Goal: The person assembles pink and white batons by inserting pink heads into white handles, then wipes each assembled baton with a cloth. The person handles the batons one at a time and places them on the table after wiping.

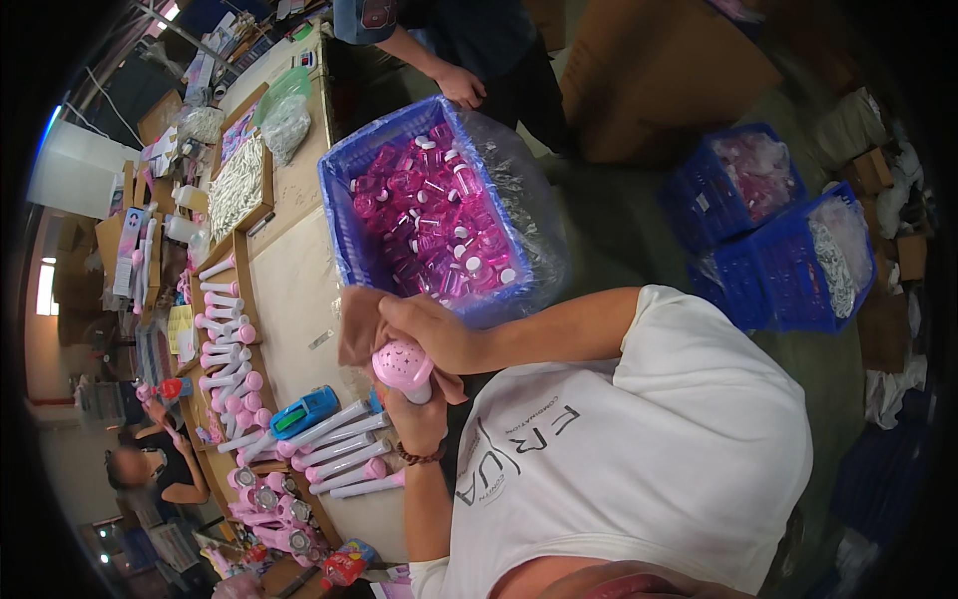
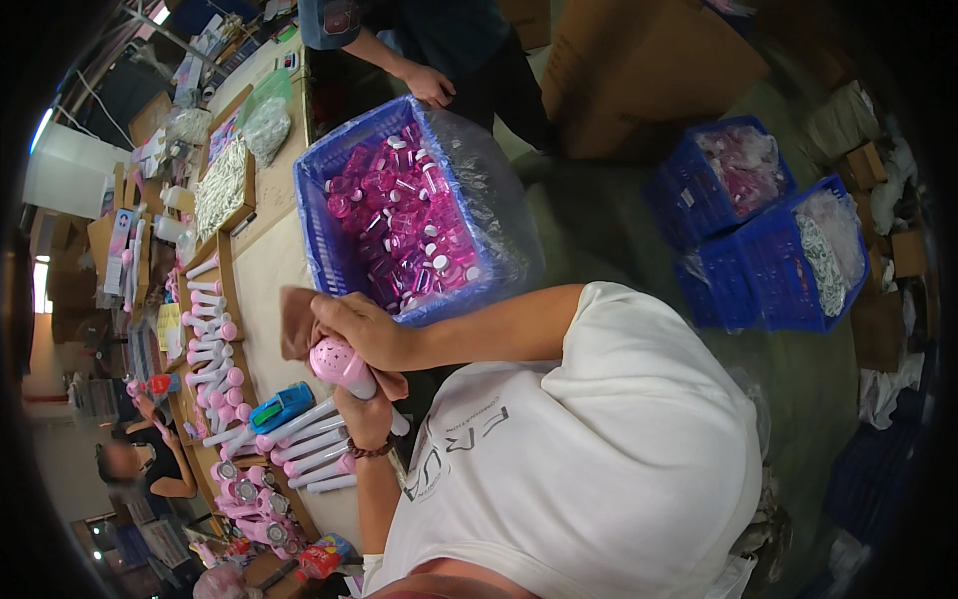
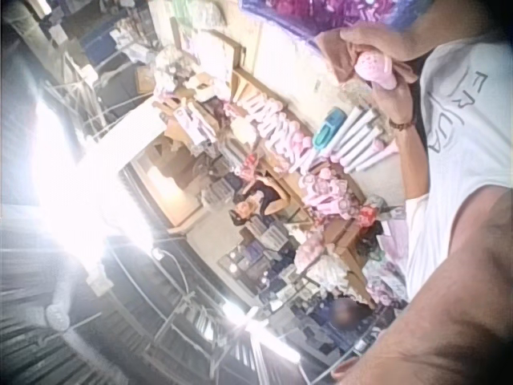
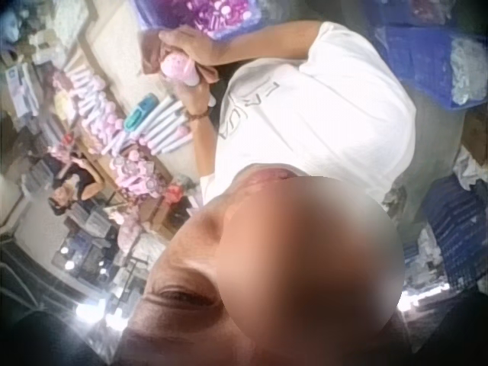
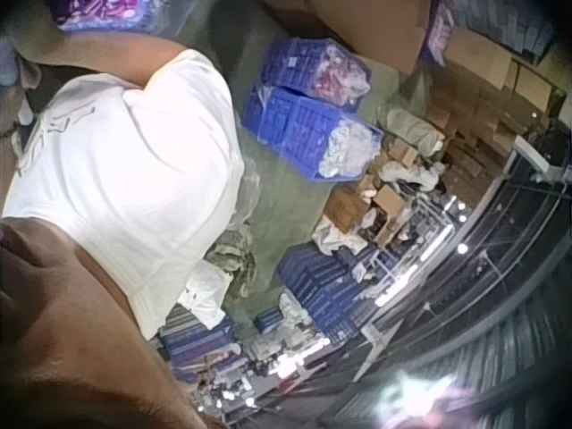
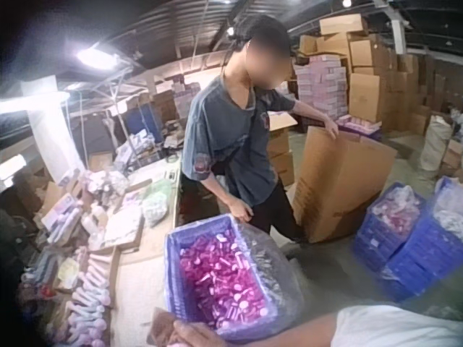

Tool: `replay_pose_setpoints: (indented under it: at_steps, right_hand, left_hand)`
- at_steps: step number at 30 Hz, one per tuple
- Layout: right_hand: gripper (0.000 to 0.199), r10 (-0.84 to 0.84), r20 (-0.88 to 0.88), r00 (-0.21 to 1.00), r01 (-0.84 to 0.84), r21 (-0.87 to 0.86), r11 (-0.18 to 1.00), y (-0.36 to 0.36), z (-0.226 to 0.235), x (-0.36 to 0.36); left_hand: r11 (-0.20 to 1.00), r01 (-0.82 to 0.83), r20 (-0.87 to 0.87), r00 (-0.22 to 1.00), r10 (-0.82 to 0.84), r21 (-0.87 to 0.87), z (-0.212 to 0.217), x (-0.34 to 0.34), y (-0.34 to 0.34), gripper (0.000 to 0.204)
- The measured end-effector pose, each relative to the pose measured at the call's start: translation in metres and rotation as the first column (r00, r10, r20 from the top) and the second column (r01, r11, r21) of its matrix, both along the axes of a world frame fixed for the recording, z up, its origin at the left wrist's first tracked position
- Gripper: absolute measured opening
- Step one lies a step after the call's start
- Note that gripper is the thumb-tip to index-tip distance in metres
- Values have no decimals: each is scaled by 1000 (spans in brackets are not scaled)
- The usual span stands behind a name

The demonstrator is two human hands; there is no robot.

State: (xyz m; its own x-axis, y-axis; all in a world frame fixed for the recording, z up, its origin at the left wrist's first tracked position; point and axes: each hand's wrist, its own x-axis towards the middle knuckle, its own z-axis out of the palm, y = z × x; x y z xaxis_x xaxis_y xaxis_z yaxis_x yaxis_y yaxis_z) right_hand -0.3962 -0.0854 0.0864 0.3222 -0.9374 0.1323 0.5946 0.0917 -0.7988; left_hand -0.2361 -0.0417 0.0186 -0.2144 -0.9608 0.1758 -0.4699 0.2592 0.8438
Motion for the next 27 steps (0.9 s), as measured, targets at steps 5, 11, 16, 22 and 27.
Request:
replay_pose_setpoints:
  at_steps: [5,11,16,22,27]
  right_hand:
    - [37,-257,10,966,252,-223,942,5,-4,21]
    - [39,-21,250,968,14,30,999,-15,-1,8]
    - [47,84,358,930,-113,62,992,-29,8,-9]
    - [43,35,278,960,-71,122,990,-28,21,-13]
    - [46,-87,309,947,45,140,989,-34,20,-11]
  left_hand:
    - [967,-253,-275,928,251,29,-8,-14,-5,35]
    - [980,85,-272,962,-34,178,20,-15,2,37]
    - [651,594,-594,761,-262,473,32,12,-3,32]
    - [768,304,-312,939,-142,564,16,5,2,4]
    - [856,130,-205,978,-29,500,17,-4,-1,8]
